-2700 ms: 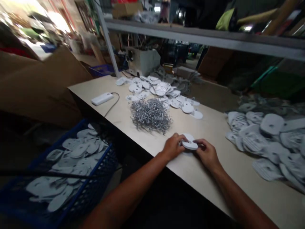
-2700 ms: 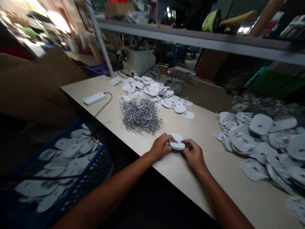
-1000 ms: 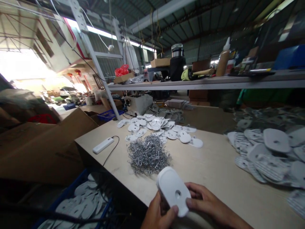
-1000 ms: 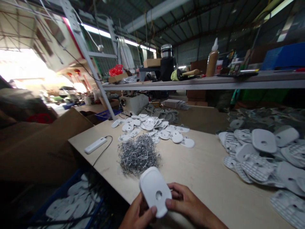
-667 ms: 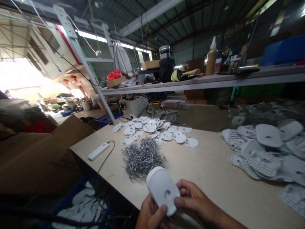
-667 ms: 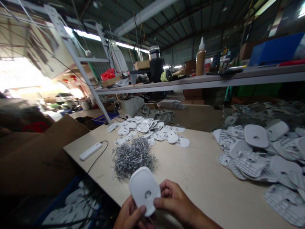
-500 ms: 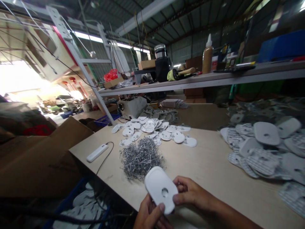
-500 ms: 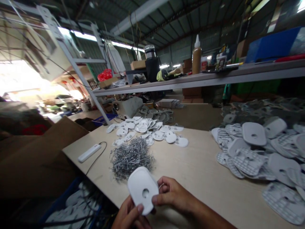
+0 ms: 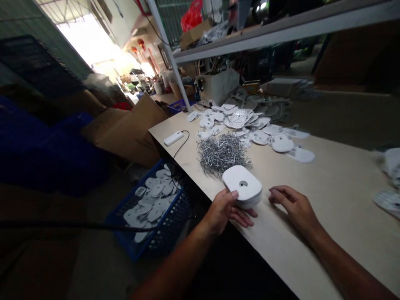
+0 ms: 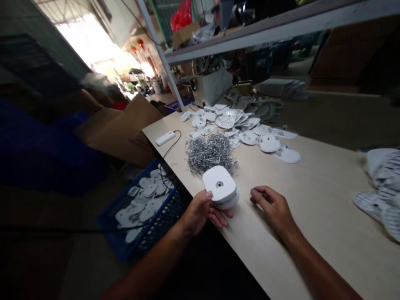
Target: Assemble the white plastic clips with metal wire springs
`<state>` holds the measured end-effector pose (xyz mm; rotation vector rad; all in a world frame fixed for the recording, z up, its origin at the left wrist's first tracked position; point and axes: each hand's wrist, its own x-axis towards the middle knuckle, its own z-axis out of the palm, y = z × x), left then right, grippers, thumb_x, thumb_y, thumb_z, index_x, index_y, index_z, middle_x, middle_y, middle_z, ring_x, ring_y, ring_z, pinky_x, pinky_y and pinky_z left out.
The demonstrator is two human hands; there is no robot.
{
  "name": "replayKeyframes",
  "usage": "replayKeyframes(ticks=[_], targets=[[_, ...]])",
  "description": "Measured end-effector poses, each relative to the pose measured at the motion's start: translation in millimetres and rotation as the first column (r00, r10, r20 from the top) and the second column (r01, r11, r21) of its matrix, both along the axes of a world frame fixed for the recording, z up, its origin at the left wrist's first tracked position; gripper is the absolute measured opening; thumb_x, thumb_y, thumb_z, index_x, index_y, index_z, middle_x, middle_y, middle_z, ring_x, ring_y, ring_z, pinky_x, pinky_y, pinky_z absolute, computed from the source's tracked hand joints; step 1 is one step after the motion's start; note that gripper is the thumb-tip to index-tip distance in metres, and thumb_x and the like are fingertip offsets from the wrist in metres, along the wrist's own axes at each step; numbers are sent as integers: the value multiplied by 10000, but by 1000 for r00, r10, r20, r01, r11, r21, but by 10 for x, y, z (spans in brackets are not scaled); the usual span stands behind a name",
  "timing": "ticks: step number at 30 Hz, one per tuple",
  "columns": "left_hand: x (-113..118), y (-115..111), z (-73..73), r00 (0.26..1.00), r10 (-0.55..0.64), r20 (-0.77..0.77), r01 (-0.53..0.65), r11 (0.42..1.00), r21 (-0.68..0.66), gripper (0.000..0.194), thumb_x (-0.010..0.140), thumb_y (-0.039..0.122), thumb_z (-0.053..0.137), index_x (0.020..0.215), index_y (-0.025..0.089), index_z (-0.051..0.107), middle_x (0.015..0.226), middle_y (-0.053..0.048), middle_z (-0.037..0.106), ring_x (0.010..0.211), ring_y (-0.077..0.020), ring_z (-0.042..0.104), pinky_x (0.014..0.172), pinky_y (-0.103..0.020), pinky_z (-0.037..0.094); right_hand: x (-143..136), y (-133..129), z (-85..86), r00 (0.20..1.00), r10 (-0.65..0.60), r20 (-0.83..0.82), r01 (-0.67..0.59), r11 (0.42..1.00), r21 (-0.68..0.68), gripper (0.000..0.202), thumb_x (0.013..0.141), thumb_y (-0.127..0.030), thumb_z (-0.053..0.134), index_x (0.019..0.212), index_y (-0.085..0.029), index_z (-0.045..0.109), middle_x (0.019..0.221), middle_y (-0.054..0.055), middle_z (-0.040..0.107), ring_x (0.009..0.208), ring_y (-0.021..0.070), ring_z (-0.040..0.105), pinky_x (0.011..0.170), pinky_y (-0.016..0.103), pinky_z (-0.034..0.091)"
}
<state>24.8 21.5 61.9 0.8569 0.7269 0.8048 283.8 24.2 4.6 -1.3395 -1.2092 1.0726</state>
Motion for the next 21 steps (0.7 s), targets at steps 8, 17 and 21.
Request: replayKeyframes(ticks=[8, 17, 21], targets=[[-438, -223, -18, 953, 149, 262, -130, 987, -90, 749, 930, 749, 567, 1220, 68, 681, 817, -141, 805, 589, -225, 768, 502, -244, 581, 44, -12, -42, 988, -150, 27, 152, 986, -66, 566, 777, -687, 875, 1025, -186, 785, 886, 89, 767, 834, 288, 747, 910, 463, 620], [-1410, 88, 271, 403, 793, 456, -814, 539, -218, 742, 1071, 728, 325, 1432, 126, 566, 1185, -161, 786, 898, -185, 792, 738, -269, 654, -120, -52, 154, 955, -295, -28, 289, 947, -142, 684, 541, -705, 997, 927, -183, 782, 847, 122, 756, 806, 301, 736, 979, 513, 572], [-1304, 45, 88, 563, 729, 390, -687, 675, -270, 735, 1084, 678, 391, 1551, 114, 453, 1307, -214, 748, 919, -217, 800, 780, -324, 661, -211, -98, 240, 948, -317, -32, 309, 939, -153, 661, 530, -702, 1015, 909, -208, 792, 906, 137, 759, 843, 319, 730, 1061, 582, 513]])
